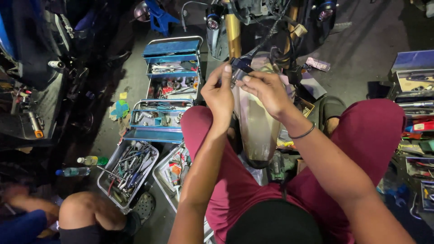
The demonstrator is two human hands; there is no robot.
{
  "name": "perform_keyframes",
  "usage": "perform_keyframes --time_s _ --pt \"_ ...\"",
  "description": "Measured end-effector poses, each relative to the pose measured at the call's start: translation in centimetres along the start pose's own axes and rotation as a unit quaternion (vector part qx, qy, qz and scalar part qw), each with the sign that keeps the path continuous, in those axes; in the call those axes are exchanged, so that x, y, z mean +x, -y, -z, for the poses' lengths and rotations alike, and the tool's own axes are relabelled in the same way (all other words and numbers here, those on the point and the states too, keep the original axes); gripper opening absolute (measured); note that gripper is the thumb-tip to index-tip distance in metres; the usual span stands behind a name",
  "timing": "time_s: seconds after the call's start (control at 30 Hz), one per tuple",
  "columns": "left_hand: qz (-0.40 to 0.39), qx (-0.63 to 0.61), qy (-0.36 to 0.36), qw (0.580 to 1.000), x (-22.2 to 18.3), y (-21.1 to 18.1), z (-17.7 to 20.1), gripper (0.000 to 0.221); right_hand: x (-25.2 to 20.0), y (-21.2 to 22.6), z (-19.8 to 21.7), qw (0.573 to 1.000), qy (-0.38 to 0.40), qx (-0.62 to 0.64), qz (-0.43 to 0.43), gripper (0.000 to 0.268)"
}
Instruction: Wrapping electrical tape around a wire harness and securing components on a motorcycle.
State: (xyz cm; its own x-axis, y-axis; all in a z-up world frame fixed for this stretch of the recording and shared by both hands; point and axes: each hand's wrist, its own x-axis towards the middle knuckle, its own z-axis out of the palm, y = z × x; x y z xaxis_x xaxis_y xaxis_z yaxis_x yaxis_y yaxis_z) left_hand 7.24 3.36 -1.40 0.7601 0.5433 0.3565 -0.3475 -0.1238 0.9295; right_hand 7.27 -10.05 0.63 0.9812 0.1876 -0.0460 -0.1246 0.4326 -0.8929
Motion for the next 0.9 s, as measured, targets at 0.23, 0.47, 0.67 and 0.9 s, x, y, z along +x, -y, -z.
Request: perform_keyframes --time_s 0.23,0.47,0.67,0.9 --pt "0.115 -0.009 0.034 0.993 1.0 -0.9 0.5 0.025 0.7 -0.4 0.2 0.990 -0.003 -0.141 0.012 0.022" --pt "0.294 0.044 0.208 0.932 5.2 2.6 0.7 0.051 -0.3 4.0 -2.4 0.982 -0.017 -0.187 -0.016 0.020" --pt "0.111 0.091 0.278 0.950 4.8 -1.0 1.5 0.038 1.7 1.7 1.4 0.928 0.020 -0.372 -0.028 0.038" --pt "0.029 0.059 0.255 0.965 4.7 -0.5 1.4 0.041 -0.3 2.0 2.5 0.931 0.025 -0.361 0.039 0.056"
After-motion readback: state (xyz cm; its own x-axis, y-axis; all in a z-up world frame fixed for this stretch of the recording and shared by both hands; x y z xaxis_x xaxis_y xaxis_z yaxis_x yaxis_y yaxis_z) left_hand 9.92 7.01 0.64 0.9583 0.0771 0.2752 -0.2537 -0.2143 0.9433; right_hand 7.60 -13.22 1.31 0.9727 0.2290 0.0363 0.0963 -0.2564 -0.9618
